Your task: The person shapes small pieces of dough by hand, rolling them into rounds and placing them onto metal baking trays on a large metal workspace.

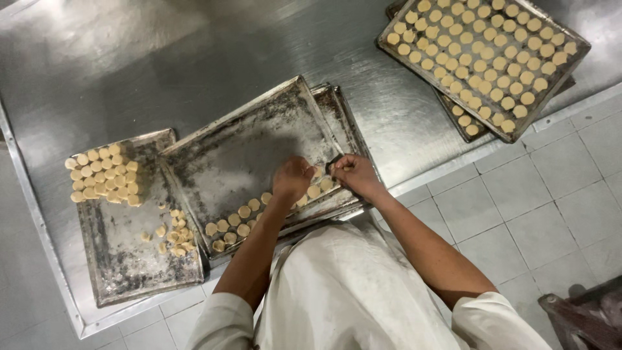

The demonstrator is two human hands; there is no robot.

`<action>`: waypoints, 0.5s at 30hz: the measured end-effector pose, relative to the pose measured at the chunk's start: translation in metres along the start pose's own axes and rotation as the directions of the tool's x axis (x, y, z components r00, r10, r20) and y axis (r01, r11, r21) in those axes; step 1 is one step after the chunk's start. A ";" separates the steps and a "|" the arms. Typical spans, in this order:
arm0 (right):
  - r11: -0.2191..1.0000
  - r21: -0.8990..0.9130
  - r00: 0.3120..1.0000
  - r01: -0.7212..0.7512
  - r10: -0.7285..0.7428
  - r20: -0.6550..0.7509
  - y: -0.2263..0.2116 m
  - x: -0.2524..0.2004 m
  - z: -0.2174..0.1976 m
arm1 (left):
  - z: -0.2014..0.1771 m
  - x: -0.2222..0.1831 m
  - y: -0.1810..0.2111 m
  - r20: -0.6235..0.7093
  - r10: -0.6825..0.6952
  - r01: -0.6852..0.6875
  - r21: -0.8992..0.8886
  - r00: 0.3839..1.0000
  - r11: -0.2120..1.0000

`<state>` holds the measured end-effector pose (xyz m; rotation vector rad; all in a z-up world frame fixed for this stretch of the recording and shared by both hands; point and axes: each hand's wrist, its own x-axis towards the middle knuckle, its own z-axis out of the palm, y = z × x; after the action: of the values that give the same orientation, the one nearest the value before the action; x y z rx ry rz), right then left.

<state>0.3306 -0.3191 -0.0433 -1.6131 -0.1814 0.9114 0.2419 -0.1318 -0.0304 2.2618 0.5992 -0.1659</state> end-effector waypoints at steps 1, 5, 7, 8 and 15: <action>1.000 0.010 1.000 -0.003 0.003 0.013 -0.001 0.001 -0.003 | 0.003 0.001 0.000 0.041 -0.030 0.032 -0.064 0.999 0.997; 0.985 -0.075 0.985 0.157 -0.150 0.085 -0.006 0.000 -0.013 | 0.017 0.005 -0.001 0.105 0.175 -0.151 -0.206 0.979 0.967; 0.937 -0.169 0.952 0.307 -0.303 0.049 -0.012 0.001 -0.016 | 0.020 0.008 -0.002 0.054 0.110 -0.091 -0.275 0.993 0.957; 0.865 -0.370 0.936 0.338 -0.351 0.033 -0.014 0.003 -0.017 | 0.020 0.010 -0.003 0.030 0.075 -0.062 -0.310 0.997 0.949; 0.526 -0.798 0.927 0.293 -0.361 0.102 -0.020 0.004 -0.016 | 0.024 0.007 0.003 -0.069 0.041 -0.048 -0.097 0.997 0.994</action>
<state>0.3505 -0.3237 -0.0276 -2.3402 -0.9412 0.4527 0.2507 -0.1486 -0.0473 2.1903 0.5785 -0.0379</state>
